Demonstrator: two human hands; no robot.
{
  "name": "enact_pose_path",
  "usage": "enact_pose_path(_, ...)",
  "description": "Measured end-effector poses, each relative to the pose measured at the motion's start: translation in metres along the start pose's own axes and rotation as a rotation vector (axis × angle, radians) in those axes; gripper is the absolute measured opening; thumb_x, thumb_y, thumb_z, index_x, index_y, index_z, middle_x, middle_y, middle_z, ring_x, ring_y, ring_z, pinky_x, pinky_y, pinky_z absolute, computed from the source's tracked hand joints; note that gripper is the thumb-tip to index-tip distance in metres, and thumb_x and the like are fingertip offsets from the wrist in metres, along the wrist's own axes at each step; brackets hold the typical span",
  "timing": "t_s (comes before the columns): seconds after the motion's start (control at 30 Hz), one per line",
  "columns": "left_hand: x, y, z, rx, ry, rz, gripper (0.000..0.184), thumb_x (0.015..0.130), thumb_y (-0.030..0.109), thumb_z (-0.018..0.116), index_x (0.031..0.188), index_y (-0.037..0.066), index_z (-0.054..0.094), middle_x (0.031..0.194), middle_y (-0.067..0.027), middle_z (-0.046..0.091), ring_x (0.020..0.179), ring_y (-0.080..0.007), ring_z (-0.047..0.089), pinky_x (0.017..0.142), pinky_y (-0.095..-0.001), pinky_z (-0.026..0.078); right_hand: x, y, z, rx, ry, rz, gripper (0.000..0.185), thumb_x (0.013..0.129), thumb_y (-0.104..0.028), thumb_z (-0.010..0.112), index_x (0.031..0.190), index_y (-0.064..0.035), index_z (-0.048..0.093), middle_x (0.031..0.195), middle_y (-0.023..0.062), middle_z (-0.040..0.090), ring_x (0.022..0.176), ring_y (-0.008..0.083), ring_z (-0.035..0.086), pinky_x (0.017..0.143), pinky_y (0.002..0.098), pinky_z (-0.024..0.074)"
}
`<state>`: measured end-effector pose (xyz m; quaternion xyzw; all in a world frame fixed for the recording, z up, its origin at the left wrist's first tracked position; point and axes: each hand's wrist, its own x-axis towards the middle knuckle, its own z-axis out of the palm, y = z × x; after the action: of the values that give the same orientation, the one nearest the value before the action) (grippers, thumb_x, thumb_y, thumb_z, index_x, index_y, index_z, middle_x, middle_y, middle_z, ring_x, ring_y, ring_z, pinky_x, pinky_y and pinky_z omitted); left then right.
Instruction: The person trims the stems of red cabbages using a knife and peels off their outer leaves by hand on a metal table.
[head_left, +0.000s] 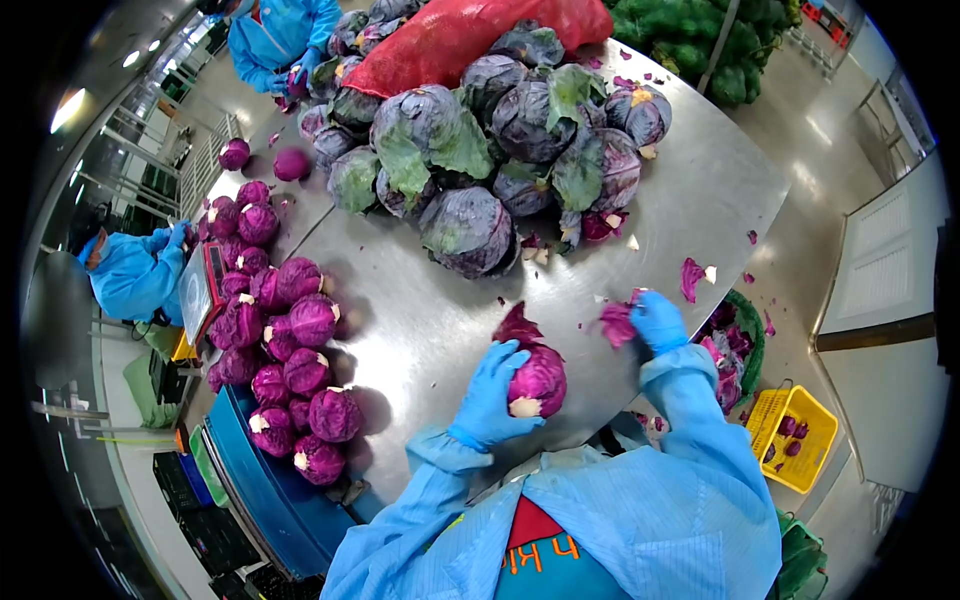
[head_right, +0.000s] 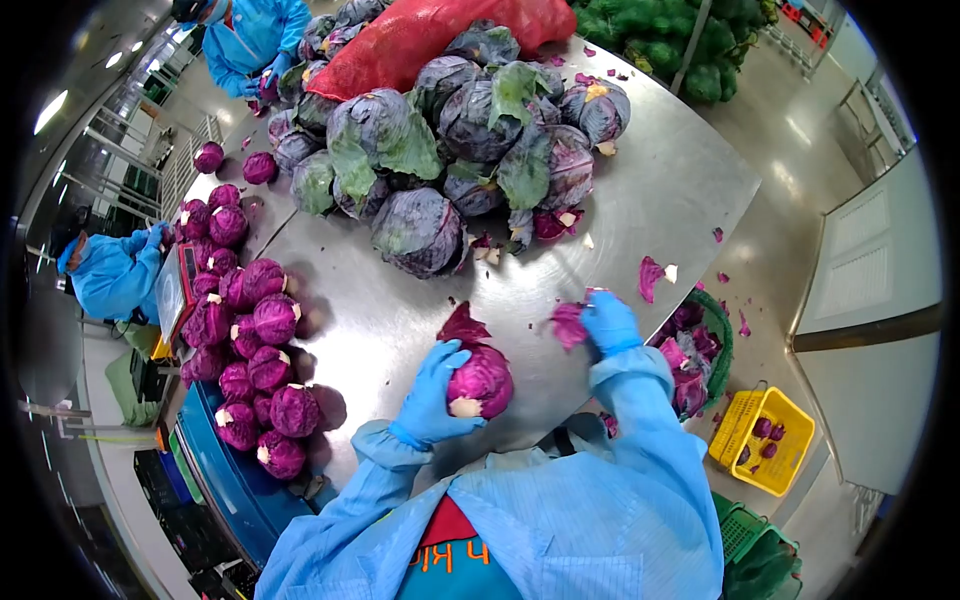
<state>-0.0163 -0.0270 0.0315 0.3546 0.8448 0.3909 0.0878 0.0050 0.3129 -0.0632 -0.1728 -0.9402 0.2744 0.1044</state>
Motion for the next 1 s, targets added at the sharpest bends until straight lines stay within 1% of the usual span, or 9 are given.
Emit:
enact_pose_path(0.07,-0.018,-0.011,-0.001,-0.147,0.135,-0.07,0.093,0.054,0.039,0.089,0.128,0.006,0.043,0.132,-0.0218,0.041,0.123,-0.0382,0.044,0.106,-0.0432,0.036,-0.015,0.053,-0.016,-0.15,-0.117,0.177,0.023,0.081,-0.027,0.059,0.092,-0.0067,0.062,0.092,0.0193,0.064,0.085,0.0405,0.062,0.073,0.0491,0.0501)
enact_pose_path(0.13,-0.027,-0.031,0.006,-0.205,0.218,-0.318,0.092,0.049,0.043,0.093,0.116,0.005,0.042,0.125,-0.0176,0.041,0.119,-0.0323,0.045,0.102,-0.0389,0.039,-0.033,0.066,-0.026,-0.119,0.117,0.152,0.013,0.085,-0.02,0.063,0.088,-0.0072,0.06,0.084,0.0168,0.061,0.075,0.0366,0.061,0.066,0.0435,0.0501)
enact_pose_path(0.2,-0.031,-0.04,0.004,-0.176,0.189,-0.401,0.098,0.049,0.045,0.092,0.121,0.003,0.041,0.123,-0.0165,0.042,0.117,-0.0313,0.046,0.101,-0.0392,0.04,-0.039,0.038,-0.032,-0.015,0.216,0.141,0.011,0.086,-0.017,0.066,0.089,-0.0074,0.061,0.081,0.0129,0.061,0.071,0.0281,0.061,0.064,0.0382,0.0498)
enact_pose_path(0.33,-0.021,-0.03,0.001,-0.114,0.107,-0.364,0.101,0.049,0.049,0.09,0.126,0.002,0.043,0.123,-0.0196,0.043,0.117,-0.0353,0.045,0.103,-0.0431,0.038,-0.047,-0.064,-0.016,0.716,-0.335,0.221,0.044,0.08,-0.028,0.077,0.116,-0.0074,0.063,0.085,0.0048,0.06,0.074,0.0154,0.057,0.073,0.0291,0.0489)
enact_pose_path(0.47,-0.008,-0.01,-0.014,-0.051,-0.096,-0.307,0.092,0.051,0.047,0.089,0.122,0.002,0.052,0.124,-0.0202,0.044,0.119,-0.0369,0.043,0.104,-0.0436,0.037,-0.039,-0.137,0.018,0.68,-0.57,-0.067,0.056,0.081,-0.039,0.075,0.124,-0.0068,0.06,0.106,0.0111,0.066,0.096,0.0202,0.061,0.087,0.0303,0.0463)
enact_pose_path(0.57,0.003,0.01,-0.006,0.002,-0.118,-0.304,0.093,0.054,0.052,0.085,0.124,0.002,0.051,0.124,-0.0218,0.046,0.116,-0.0364,0.046,0.1,-0.0435,0.04,-0.017,-0.169,0.009,0.457,-0.807,-0.152,0.056,0.081,-0.047,0.071,0.121,-0.0084,0.062,0.112,0.0159,0.066,0.1,0.0254,0.063,0.087,0.0334,0.0469)
enact_pose_path(0.67,0.008,0.03,0.011,0.102,-0.013,-0.471,0.095,0.054,0.053,0.085,0.125,0.001,0.049,0.121,-0.0222,0.048,0.113,-0.0359,0.05,0.097,-0.0428,0.042,-0.005,-0.16,0.026,0.571,-0.965,-0.117,0.05,0.082,-0.048,0.07,0.114,-0.0102,0.066,0.104,0.0171,0.068,0.097,0.0286,0.065,0.086,0.035,0.0476)
enact_pose_path(0.8,0.0,0.022,0.016,0.088,0.103,-0.358,0.1,0.056,0.051,0.083,0.134,0.003,0.045,0.128,-0.0235,0.049,0.12,-0.0384,0.049,0.103,-0.0414,0.04,-0.016,-0.139,0.035,0.532,-0.731,-0.052,0.036,0.084,-0.039,0.067,0.105,-0.01,0.069,0.094,0.0156,0.069,0.085,0.0318,0.067,0.077,0.0383,0.0507)
enact_pose_path(1.0,-0.039,-0.023,-0.016,-0.127,-0.06,-0.209,0.101,0.06,0.043,0.086,0.139,0.003,0.039,0.134,-0.0204,0.044,0.124,-0.035,0.046,0.108,-0.0407,0.036,-0.044,-0.032,0.035,0.154,-0.493,0.113,0.038,0.08,-0.04,0.067,0.102,-0.0096,0.068,0.09,0.0178,0.067,0.085,0.0355,0.066,0.075,0.0436,0.052)
